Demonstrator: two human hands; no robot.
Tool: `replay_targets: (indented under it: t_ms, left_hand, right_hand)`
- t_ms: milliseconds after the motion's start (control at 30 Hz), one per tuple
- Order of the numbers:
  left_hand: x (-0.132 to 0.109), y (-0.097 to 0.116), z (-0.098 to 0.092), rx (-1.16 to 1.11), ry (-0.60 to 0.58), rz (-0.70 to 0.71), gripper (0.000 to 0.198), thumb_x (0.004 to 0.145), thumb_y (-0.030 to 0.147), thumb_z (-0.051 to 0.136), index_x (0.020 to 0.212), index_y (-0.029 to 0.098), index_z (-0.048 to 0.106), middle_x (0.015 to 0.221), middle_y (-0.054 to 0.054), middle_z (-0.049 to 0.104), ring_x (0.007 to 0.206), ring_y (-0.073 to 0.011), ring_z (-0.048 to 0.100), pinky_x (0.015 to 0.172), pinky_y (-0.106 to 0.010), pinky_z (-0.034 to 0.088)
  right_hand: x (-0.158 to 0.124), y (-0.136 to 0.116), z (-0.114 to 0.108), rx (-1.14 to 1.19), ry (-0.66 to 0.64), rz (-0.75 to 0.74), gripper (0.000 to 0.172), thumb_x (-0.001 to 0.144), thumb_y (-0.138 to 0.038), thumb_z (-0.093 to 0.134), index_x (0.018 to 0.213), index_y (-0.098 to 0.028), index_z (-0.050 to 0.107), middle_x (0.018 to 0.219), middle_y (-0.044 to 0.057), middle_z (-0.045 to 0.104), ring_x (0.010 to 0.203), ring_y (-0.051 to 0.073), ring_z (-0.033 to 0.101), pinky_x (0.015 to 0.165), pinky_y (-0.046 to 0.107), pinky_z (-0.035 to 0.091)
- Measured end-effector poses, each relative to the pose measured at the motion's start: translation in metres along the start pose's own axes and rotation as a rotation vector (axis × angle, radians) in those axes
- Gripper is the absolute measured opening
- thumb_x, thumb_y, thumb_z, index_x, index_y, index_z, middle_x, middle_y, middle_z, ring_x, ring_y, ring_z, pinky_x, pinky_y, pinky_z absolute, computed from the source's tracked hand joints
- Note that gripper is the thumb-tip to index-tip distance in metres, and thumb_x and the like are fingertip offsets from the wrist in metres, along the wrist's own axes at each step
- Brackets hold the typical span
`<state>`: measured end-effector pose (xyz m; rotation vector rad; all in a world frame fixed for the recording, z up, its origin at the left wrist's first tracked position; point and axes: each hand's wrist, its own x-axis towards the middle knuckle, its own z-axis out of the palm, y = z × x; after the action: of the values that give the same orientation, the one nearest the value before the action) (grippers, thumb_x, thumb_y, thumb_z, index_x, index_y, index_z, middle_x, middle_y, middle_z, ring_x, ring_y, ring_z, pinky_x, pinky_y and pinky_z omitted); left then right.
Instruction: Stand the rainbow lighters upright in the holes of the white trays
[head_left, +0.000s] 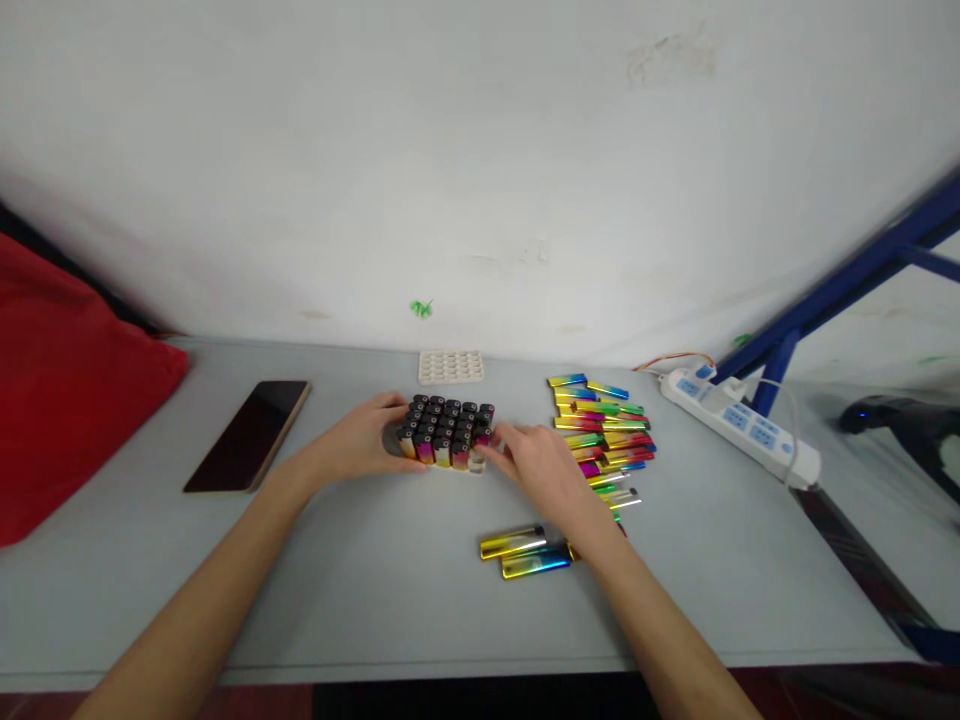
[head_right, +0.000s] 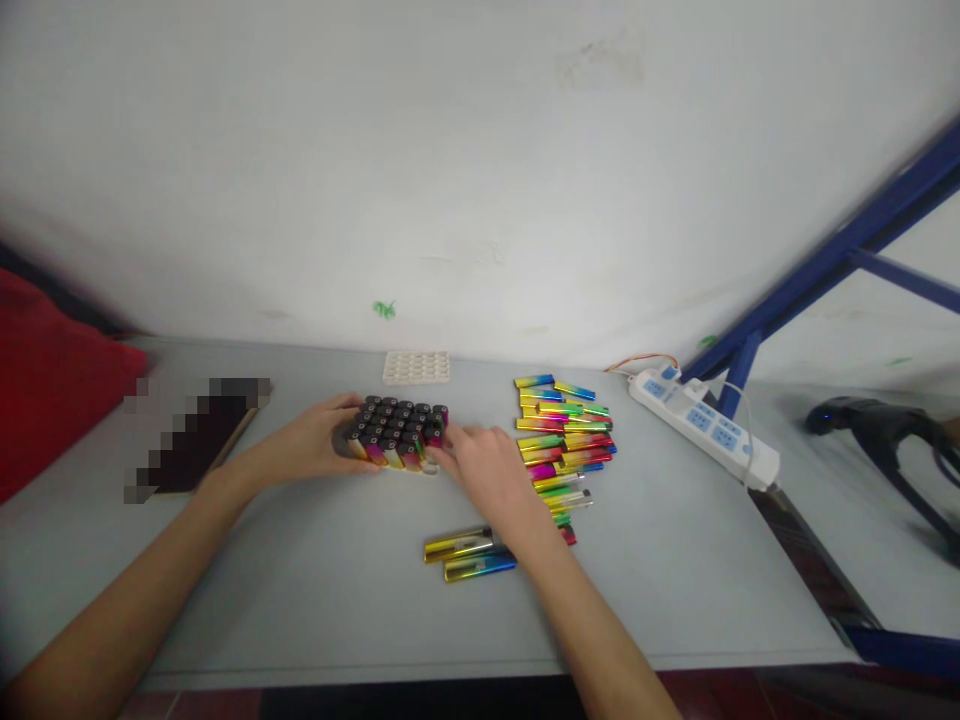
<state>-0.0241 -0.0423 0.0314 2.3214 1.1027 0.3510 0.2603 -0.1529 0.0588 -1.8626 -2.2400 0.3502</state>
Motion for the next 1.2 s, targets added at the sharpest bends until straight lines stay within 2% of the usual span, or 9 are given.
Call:
replay_targets:
  t_ms: [233, 400, 567, 700, 833, 933, 1067, 1133, 1200]
  left_hand:
    - [-0.001, -0.002, 0.001, 0.016, -0.012, 0.034, 0.065, 0.076, 0.068, 0.09, 0.116, 0.018, 0.081, 0.123, -0.011, 0.075, 0.116, -0.0357, 0.071, 0.109, -0.049, 0.061]
    - [-0.001, -0.001, 0.001, 0.001, -0.011, 0.02, 0.064, 0.074, 0.069, 0.091, 0.11, 0.018, 0.082, 0.125, -0.012, 0.075, 0.119, -0.0387, 0.071, 0.108, -0.049, 0.06]
    - [-0.002, 0.003, -0.001, 0.017, -0.029, 0.022, 0.058, 0.079, 0.065, 0.089, 0.112, 0.017, 0.081, 0.125, -0.011, 0.074, 0.119, -0.0367, 0.07, 0.108, -0.048, 0.059]
    - [-0.003, 0.001, -0.001, 0.011, -0.025, 0.016, 0.063, 0.077, 0.066, 0.091, 0.114, 0.016, 0.081, 0.122, -0.011, 0.074, 0.117, -0.0371, 0.071, 0.109, -0.05, 0.059]
    - [-0.002, -0.002, 0.001, -0.006, -0.015, 0.021, 0.063, 0.075, 0.064, 0.092, 0.116, 0.018, 0.081, 0.128, -0.013, 0.075, 0.121, -0.0386, 0.07, 0.111, -0.053, 0.059]
    - [-0.001, -0.002, 0.001, -0.014, -0.009, 0.009, 0.061, 0.072, 0.063, 0.094, 0.111, 0.019, 0.081, 0.13, -0.015, 0.076, 0.121, -0.0394, 0.071, 0.112, -0.054, 0.06]
    - [-0.002, -0.001, 0.001, -0.02, 0.001, 0.008, 0.058, 0.07, 0.064, 0.096, 0.106, 0.022, 0.08, 0.124, -0.012, 0.076, 0.119, -0.0389, 0.072, 0.11, -0.051, 0.061]
    - [-0.003, -0.001, 0.001, -0.022, 0.003, 0.018, 0.056, 0.072, 0.064, 0.095, 0.106, 0.022, 0.079, 0.121, -0.01, 0.076, 0.117, -0.0379, 0.073, 0.109, -0.051, 0.062]
    - [-0.003, 0.0, 0.001, -0.022, 0.003, 0.024, 0.055, 0.075, 0.063, 0.094, 0.108, 0.022, 0.079, 0.122, -0.009, 0.075, 0.117, -0.0375, 0.072, 0.11, -0.051, 0.061]
  right_hand:
    - [-0.046, 0.034, -0.008, 0.345, -0.206, -0.22, 0.005, 0.103, -0.027, 0.086, 0.105, -0.022, 0.085, 0.106, 0.005, 0.08, 0.095, 0.021, 0.076, 0.087, 0.03, 0.054]
    - [-0.076, 0.04, -0.007, 0.324, -0.199, -0.23, 0.008, 0.099, -0.022, 0.089, 0.106, -0.024, 0.085, 0.112, 0.006, 0.078, 0.11, 0.027, 0.074, 0.096, 0.036, 0.057]
    - [-0.074, 0.04, -0.004, 0.383, -0.178, -0.22, 0.007, 0.103, -0.018, 0.081, 0.102, -0.024, 0.077, 0.104, 0.004, 0.077, 0.102, 0.026, 0.072, 0.092, 0.036, 0.057]
    - [-0.052, 0.046, -0.003, 0.585, -0.083, -0.232, 0.011, 0.107, -0.018, 0.07, 0.113, -0.024, 0.078, 0.114, 0.006, 0.079, 0.102, 0.023, 0.073, 0.091, 0.034, 0.055]
    - [-0.018, 0.046, -0.003, 0.891, 0.019, -0.158, 0.023, 0.104, -0.038, 0.076, 0.119, -0.022, 0.081, 0.111, 0.006, 0.079, 0.095, 0.021, 0.069, 0.08, 0.032, 0.053]
    - [0.002, 0.04, -0.001, 1.149, 0.067, -0.053, 0.043, 0.092, -0.06, 0.087, 0.112, -0.022, 0.083, 0.099, 0.005, 0.077, 0.088, 0.021, 0.067, 0.079, 0.033, 0.054]
    - [0.015, 0.031, 0.008, 1.447, 0.24, 0.125, 0.064, 0.072, -0.08, 0.093, 0.099, -0.024, 0.078, 0.1, 0.007, 0.078, 0.09, 0.024, 0.068, 0.08, 0.036, 0.057]
    - [0.014, 0.027, 0.011, 1.537, 0.257, 0.162, 0.067, 0.073, -0.085, 0.09, 0.098, -0.026, 0.072, 0.099, 0.008, 0.077, 0.088, 0.024, 0.069, 0.077, 0.036, 0.058]
    - [0.01, 0.023, 0.011, 1.593, 0.187, 0.166, 0.066, 0.081, -0.087, 0.083, 0.101, -0.028, 0.064, 0.09, 0.004, 0.073, 0.075, 0.021, 0.066, 0.068, 0.034, 0.055]
